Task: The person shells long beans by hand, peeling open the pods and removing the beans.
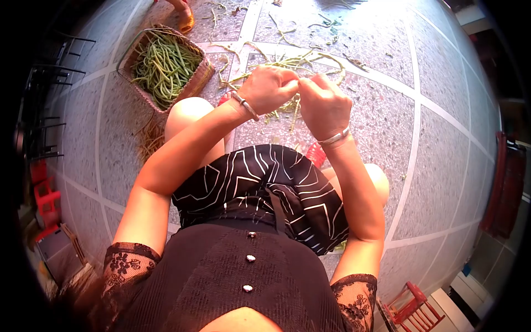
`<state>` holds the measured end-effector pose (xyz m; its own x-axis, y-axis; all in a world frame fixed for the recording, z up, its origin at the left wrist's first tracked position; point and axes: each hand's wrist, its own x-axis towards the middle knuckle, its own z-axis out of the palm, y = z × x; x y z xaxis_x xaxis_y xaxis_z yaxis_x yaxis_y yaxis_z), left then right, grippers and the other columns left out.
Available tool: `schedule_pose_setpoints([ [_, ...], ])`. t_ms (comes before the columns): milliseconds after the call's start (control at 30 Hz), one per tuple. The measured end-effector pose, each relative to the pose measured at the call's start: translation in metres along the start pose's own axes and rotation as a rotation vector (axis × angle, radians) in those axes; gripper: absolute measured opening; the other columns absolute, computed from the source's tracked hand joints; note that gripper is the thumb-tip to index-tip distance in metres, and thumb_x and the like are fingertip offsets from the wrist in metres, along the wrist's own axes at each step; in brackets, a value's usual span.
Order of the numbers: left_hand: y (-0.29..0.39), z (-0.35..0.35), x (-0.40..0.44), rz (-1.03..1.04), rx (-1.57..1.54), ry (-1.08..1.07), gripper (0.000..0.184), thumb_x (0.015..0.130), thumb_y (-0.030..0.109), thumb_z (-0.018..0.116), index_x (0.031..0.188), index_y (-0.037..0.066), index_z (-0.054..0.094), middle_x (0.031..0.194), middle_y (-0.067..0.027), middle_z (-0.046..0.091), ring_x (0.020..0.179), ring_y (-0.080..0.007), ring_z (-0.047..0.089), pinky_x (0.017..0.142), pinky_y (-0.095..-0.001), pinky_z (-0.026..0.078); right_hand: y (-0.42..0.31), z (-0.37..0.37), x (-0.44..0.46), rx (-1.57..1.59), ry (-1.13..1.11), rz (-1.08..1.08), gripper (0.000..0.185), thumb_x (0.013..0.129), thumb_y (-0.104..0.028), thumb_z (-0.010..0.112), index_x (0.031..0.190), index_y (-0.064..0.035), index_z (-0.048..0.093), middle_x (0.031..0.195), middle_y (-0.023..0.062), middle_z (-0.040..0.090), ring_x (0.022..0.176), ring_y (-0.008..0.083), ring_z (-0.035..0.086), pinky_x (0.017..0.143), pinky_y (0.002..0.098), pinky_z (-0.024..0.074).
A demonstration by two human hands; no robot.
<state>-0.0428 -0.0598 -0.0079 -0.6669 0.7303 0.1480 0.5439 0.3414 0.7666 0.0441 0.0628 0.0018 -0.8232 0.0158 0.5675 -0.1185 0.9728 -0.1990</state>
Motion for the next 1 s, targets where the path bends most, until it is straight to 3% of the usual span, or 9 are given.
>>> schedule_pose_setpoints([
  [133,0.005,0.001,0.002,-0.132,-0.153,0.058,0.022,0.077,0.021,0.053,0.083,0.003,0.065,0.068,-0.0108,0.062,0.062,-0.0152,0.06,0.059,-0.027,0.046,-0.001,0.002,0.001,0.115,0.054,0.118,0.006,0.072,-0.008,0.06,0.077,-0.0113,0.062,0.066,0.0053,0.055,0.055,0.0235,0.056,0.047,0.0312,0.0442],
  [200,-0.001,0.006,0.004,-0.19,-0.402,0.048,0.021,0.078,0.019,0.053,0.082,0.002,0.065,0.068,-0.008,0.063,0.062,-0.0109,0.059,0.059,-0.0245,0.045,0.001,0.005,0.001,0.236,0.096,0.205,0.007,0.072,-0.009,0.061,0.078,-0.0106,0.063,0.067,0.0069,0.057,0.057,0.0244,0.057,0.048,0.0308,0.0443],
  [333,-0.005,0.011,0.009,-0.174,-0.659,0.066,0.02,0.08,0.016,0.053,0.081,0.0,0.064,0.069,-0.0051,0.064,0.064,-0.0083,0.058,0.059,-0.0226,0.045,0.009,0.019,0.0,0.68,0.195,0.474,0.011,0.074,-0.007,0.065,0.085,-0.0056,0.066,0.068,0.0045,0.06,0.053,0.0115,0.055,0.047,0.0234,0.0406],
  [367,-0.004,0.01,0.008,-0.156,-0.544,0.065,0.021,0.08,0.019,0.052,0.082,0.002,0.065,0.067,-0.005,0.064,0.063,-0.0086,0.058,0.06,-0.0229,0.045,0.008,0.016,0.0,0.854,0.194,0.627,0.012,0.076,-0.007,0.065,0.087,-0.0026,0.066,0.07,0.002,0.06,0.054,0.0055,0.052,0.046,0.0186,0.0371],
  [467,-0.008,0.015,0.007,-0.138,-0.178,0.084,0.022,0.08,0.022,0.051,0.082,0.004,0.065,0.065,-0.0042,0.064,0.062,-0.0084,0.059,0.059,-0.0234,0.045,0.02,-0.006,0.017,1.135,0.338,0.841,0.012,0.081,-0.011,0.061,0.089,-0.0029,0.065,0.076,0.0058,0.064,0.053,0.0051,0.052,0.044,0.0164,0.0371],
  [633,-0.027,0.009,0.002,-0.122,0.426,-0.094,0.019,0.078,0.02,0.053,0.09,0.009,0.063,0.083,-0.0122,0.063,0.079,-0.0294,0.06,0.072,-0.0382,0.047,0.087,-0.047,0.009,1.357,0.561,0.863,0.017,0.083,-0.012,0.057,0.096,-0.0002,0.058,0.086,0.0131,0.063,0.055,0.0096,0.054,0.046,0.0197,0.042],
  [700,-0.028,0.002,-0.003,-0.187,0.594,-0.254,0.025,0.077,0.021,0.057,0.1,0.012,0.059,0.095,-0.0138,0.061,0.09,-0.0302,0.057,0.079,-0.0398,0.044,0.114,-0.063,-0.001,1.375,0.586,0.873,0.018,0.083,-0.013,0.057,0.095,0.0005,0.057,0.085,0.0135,0.063,0.054,0.0104,0.054,0.046,0.0206,0.0427],
  [833,-0.034,-0.004,-0.006,-0.124,0.683,-0.215,0.035,0.077,0.025,0.058,0.11,0.015,0.055,0.094,-0.0123,0.061,0.085,-0.0294,0.059,0.072,-0.0396,0.047,0.143,-0.099,-0.056,1.149,0.54,0.932,0.016,0.085,-0.012,0.055,0.095,-0.0006,0.058,0.083,0.0116,0.063,0.054,0.0088,0.054,0.045,0.0197,0.042],
  [1000,-0.034,-0.004,0.001,-0.204,0.64,-0.294,0.029,0.08,0.03,0.056,0.1,0.01,0.061,0.095,-0.0153,0.061,0.086,-0.0293,0.06,0.073,-0.0382,0.046,0.153,-0.155,-0.203,0.615,0.499,1.157,0.012,0.083,-0.015,0.056,0.083,-0.0036,0.062,0.073,0.0048,0.063,0.049,0.0059,0.053,0.043,0.0179,0.0409],
])
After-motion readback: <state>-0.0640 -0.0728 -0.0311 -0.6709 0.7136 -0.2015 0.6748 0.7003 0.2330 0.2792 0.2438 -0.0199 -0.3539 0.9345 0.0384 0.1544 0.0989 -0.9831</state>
